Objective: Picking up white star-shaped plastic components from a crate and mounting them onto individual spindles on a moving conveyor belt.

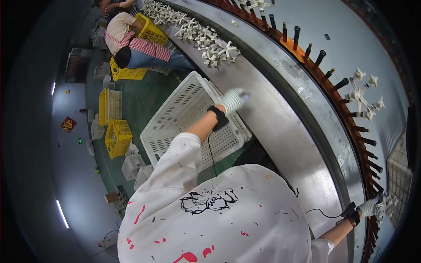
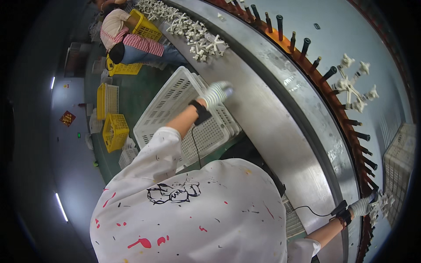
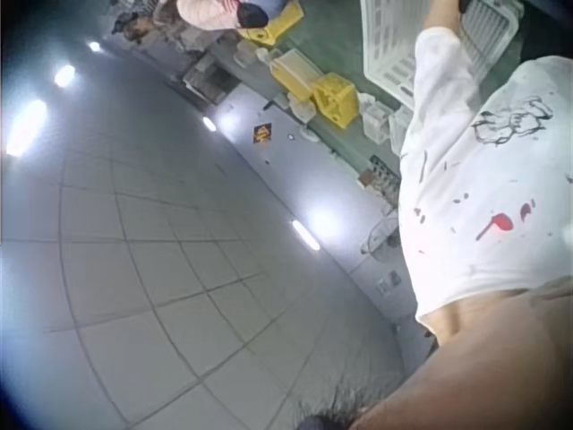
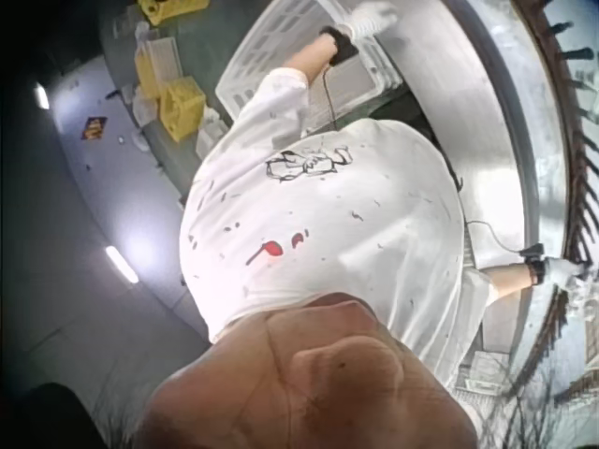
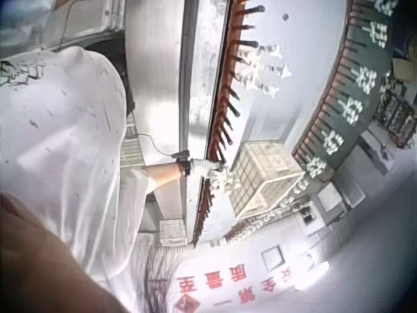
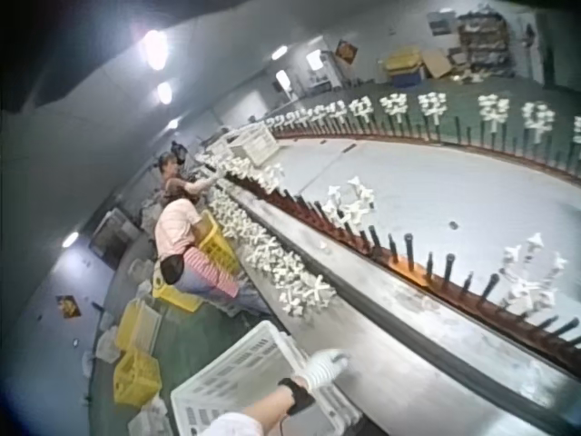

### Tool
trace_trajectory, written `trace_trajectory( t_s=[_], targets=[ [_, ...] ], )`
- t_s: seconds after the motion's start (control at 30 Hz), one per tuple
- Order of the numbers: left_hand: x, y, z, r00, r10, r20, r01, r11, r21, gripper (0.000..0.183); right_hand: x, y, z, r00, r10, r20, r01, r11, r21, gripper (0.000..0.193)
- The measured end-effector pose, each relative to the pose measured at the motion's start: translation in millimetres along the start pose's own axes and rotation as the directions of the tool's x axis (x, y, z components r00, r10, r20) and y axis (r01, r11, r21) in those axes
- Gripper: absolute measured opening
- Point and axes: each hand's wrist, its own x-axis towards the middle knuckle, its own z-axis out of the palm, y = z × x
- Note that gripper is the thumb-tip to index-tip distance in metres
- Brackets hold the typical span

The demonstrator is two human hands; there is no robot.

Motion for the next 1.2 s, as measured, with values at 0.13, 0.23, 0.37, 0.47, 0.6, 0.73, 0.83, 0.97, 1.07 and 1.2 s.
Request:
trace_trajectory(
  t_s=[0.13,0.23,0.37,0.47,0.6,0.73,0.83,0.97,1.07,1.2],
  targets=[
    [86,-98,-62,0.846,-0.168,-0.506,0.148,0.986,-0.081,0.035,-14,-63,-5,0.977,0.148,0.153,-0.136,0.987,-0.085,0.044],
    [146,-170,-98,0.728,-0.345,-0.593,0.504,0.855,0.122,0.048,-56,-133,-14,0.867,0.433,0.246,-0.477,0.865,0.159,0.042],
    [213,-237,-116,0.773,-0.609,-0.181,0.49,0.753,-0.439,0.064,-136,-221,-3,0.819,0.355,0.452,-0.514,0.804,0.3,0.037],
    [238,-262,-102,0.74,-0.627,-0.242,0.598,0.779,-0.187,0.05,-186,-283,20,0.717,0.333,0.613,-0.559,0.8,0.22,0.033],
    [229,-265,-78,0.821,-0.498,-0.279,0.525,0.851,0.025,0.036,-233,-364,64,0.493,0.14,0.859,-0.554,0.811,0.185,0.029],
    [186,-232,-64,0.895,-0.444,-0.045,0.432,0.887,-0.164,0.033,-259,-434,99,0.252,-0.147,0.956,-0.465,0.848,0.253,0.023],
    [149,-186,-45,0.939,-0.338,0.068,0.345,0.925,-0.159,0.036,-274,-474,126,0.175,-0.291,0.941,-0.358,0.871,0.336,0.024],
    [118,-125,-23,0.95,-0.255,0.18,0.253,0.967,0.035,0.043,-292,-530,178,0.203,-0.569,0.796,-0.038,0.808,0.588,0.039],
    [103,-95,-13,0.947,-0.172,0.271,0.119,0.972,0.201,0.047,-306,-585,217,0.186,-0.787,0.589,0.277,0.617,0.737,0.043],
    [95,-74,-12,0.992,-0.013,0.125,-0.028,0.947,0.321,0.04,-334,-645,232,-0.082,-0.712,0.697,0.584,0.532,0.612,0.035]
  ],
)
